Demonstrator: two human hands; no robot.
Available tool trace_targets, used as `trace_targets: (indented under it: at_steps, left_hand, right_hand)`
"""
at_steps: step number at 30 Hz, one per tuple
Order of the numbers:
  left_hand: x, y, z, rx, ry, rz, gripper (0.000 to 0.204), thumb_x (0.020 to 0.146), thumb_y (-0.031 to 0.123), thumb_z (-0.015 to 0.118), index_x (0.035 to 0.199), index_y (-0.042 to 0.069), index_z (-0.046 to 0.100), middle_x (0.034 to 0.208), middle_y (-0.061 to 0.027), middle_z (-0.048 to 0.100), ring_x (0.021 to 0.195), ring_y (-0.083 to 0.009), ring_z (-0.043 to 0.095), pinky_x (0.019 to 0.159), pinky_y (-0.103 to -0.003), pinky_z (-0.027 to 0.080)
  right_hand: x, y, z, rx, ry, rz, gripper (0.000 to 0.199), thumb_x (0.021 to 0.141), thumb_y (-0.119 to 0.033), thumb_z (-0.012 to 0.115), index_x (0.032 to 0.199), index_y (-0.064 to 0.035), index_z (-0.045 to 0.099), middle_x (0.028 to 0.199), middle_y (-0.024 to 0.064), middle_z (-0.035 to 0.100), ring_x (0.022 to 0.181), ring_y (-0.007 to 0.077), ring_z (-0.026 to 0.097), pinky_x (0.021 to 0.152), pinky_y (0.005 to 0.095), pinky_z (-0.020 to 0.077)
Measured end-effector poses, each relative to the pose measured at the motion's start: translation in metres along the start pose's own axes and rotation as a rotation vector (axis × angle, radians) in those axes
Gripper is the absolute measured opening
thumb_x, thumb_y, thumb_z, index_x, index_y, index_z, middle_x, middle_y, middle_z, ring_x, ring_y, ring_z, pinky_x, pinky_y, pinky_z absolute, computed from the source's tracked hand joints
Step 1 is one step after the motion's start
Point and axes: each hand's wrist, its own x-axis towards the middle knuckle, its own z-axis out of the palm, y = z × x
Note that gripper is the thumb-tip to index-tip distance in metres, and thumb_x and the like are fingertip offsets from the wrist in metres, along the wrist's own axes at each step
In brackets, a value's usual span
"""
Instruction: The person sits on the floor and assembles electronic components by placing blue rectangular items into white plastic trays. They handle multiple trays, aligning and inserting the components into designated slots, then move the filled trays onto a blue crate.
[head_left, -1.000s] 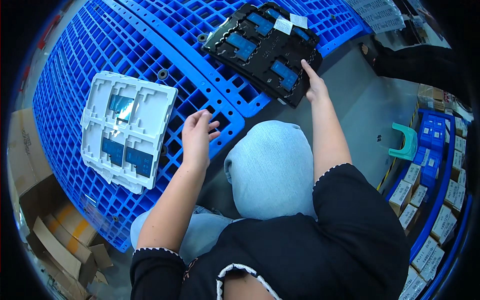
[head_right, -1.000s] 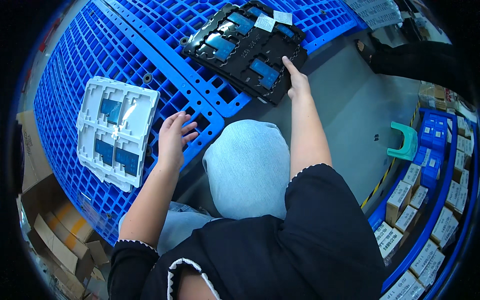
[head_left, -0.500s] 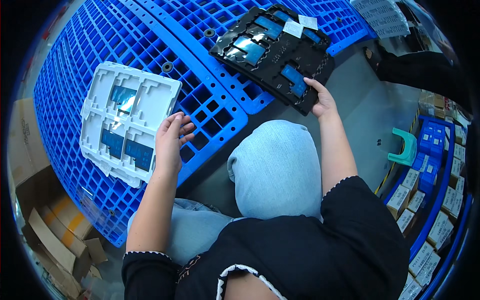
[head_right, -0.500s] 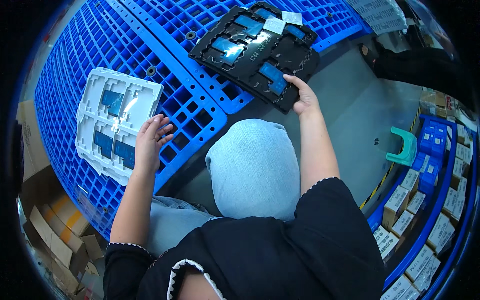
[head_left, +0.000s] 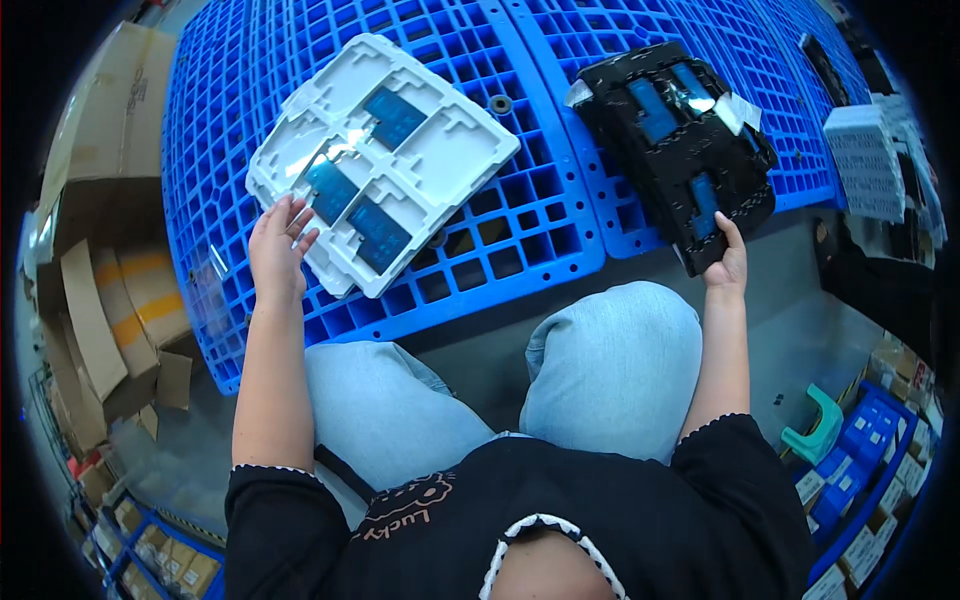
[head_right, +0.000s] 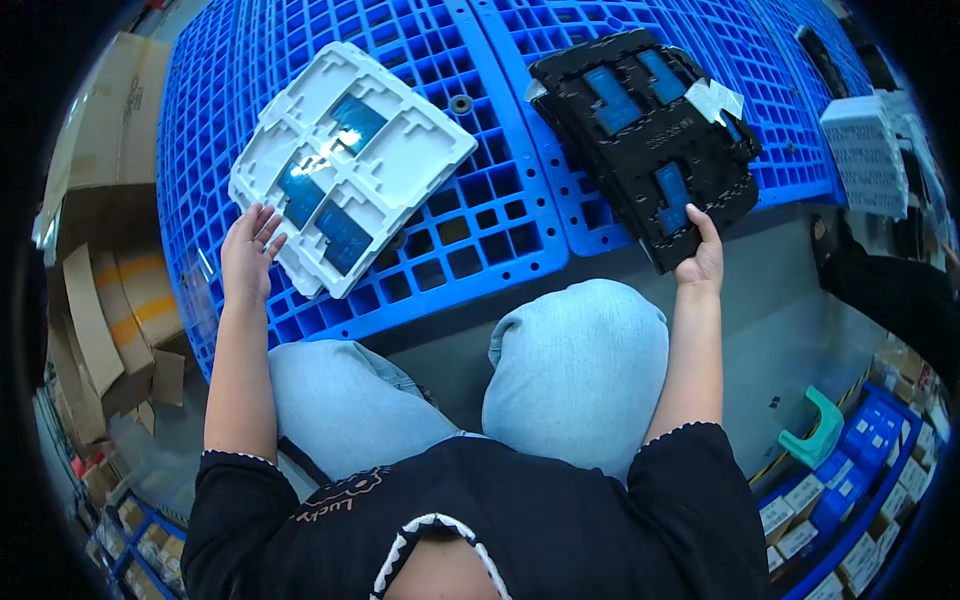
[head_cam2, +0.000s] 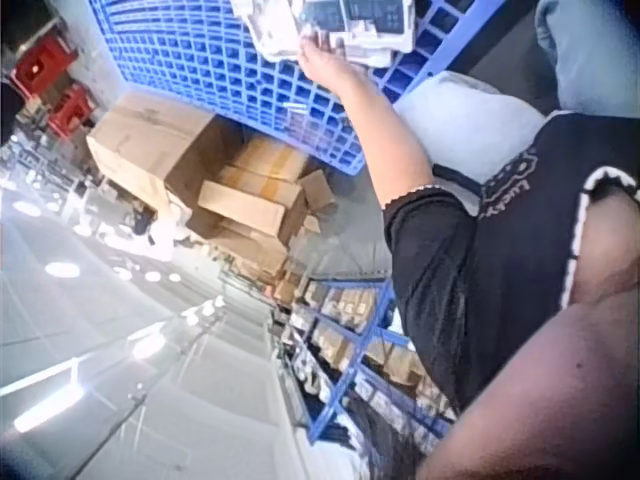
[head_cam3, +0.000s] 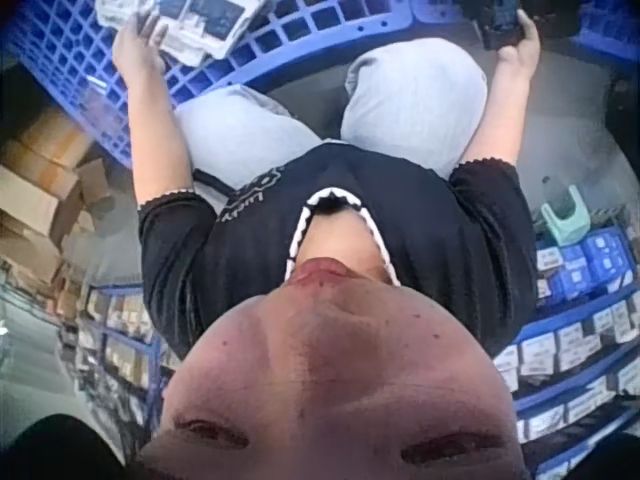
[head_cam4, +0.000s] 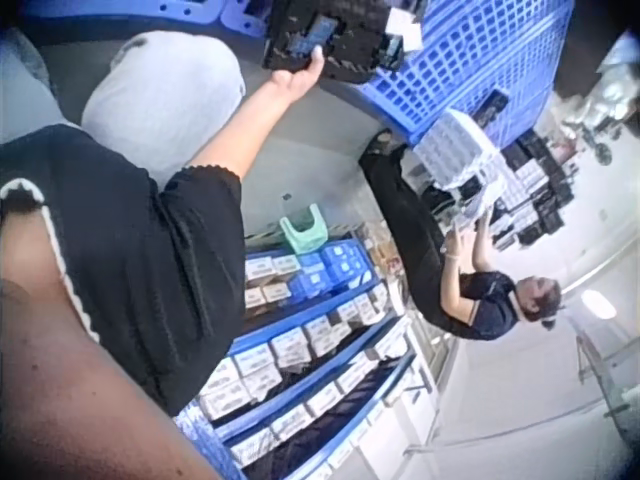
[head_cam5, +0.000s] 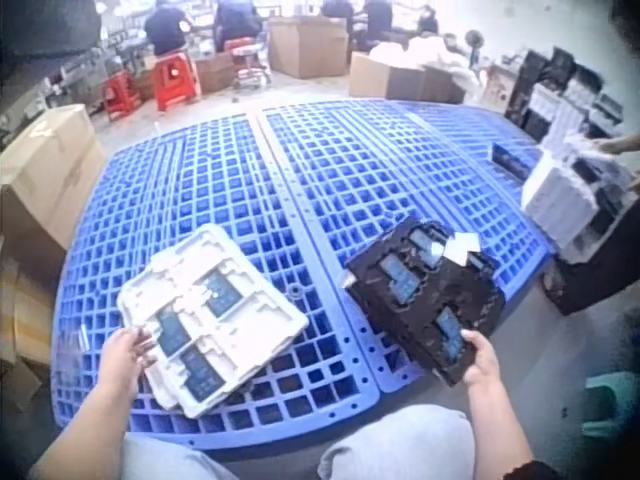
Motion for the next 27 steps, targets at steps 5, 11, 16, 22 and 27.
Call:
trace_targets:
  at_steps: [5, 11, 16, 22, 27]
  left_hand:
    - [0.015, -0.004, -0.024, -0.004, 0.100, 0.089, 0.031, 0.090, 0.026, 0.054, 0.112, 0.003, 0.053, 0.104, -0.0069, 0.059, 0.092, -0.0165, 0.057, 0.073, -0.031, 0.047]
    - [0.018, -0.010, -0.011, 0.204, 0.048, 0.210, 0.035, 0.090, 0.027, 0.056, 0.115, 0.003, 0.052, 0.106, -0.0066, 0.059, 0.097, -0.0152, 0.056, 0.075, -0.029, 0.046]
    - [0.007, -0.002, 0.030, 0.355, -0.083, 0.457, 0.036, 0.091, 0.026, 0.054, 0.116, 0.000, 0.054, 0.109, -0.0088, 0.059, 0.099, -0.0144, 0.055, 0.077, -0.026, 0.044]
    - [-0.004, 0.005, 0.129, 0.332, -0.370, 0.517, 0.034, 0.090, 0.024, 0.054, 0.109, -0.004, 0.058, 0.103, -0.0127, 0.061, 0.093, -0.0185, 0.060, 0.075, -0.028, 0.050]
    - [0.019, -0.018, 0.237, 0.483, -0.500, 0.269, 0.037, 0.087, 0.023, 0.055, 0.110, -0.006, 0.056, 0.102, -0.0145, 0.061, 0.089, -0.0210, 0.061, 0.074, -0.031, 0.052]
  right_hand:
    - [0.019, -0.004, 0.014, -0.058, -0.015, 0.074, 0.028, 0.079, -0.007, 0.063, 0.103, 0.0036, 0.057, 0.103, 0.0186, 0.063, 0.093, 0.0317, 0.063, 0.086, 0.0470, 0.0509]
    - [0.041, 0.017, 0.002, -0.128, -0.024, 0.029, 0.028, 0.076, -0.009, 0.067, 0.101, 0.0007, 0.058, 0.099, 0.0152, 0.063, 0.088, 0.0298, 0.063, 0.079, 0.0443, 0.0539]
    - [0.035, 0.017, 0.005, -0.142, 0.062, 0.013, 0.028, 0.075, -0.008, 0.069, 0.100, -0.0009, 0.059, 0.098, 0.0125, 0.064, 0.088, 0.0288, 0.063, 0.080, 0.0437, 0.0536]
    - [0.028, 0.016, 0.012, -0.286, 0.068, 0.014, 0.032, 0.075, -0.015, 0.071, 0.101, -0.0007, 0.060, 0.099, 0.0120, 0.064, 0.089, 0.0292, 0.063, 0.080, 0.0447, 0.0527]
    - [0.004, -0.004, 0.035, -0.935, 0.238, 0.145, 0.066, 0.074, -0.040, 0.068, 0.107, 0.0142, 0.052, 0.094, 0.0290, 0.062, 0.076, 0.0389, 0.065, 0.061, 0.0463, 0.0551]
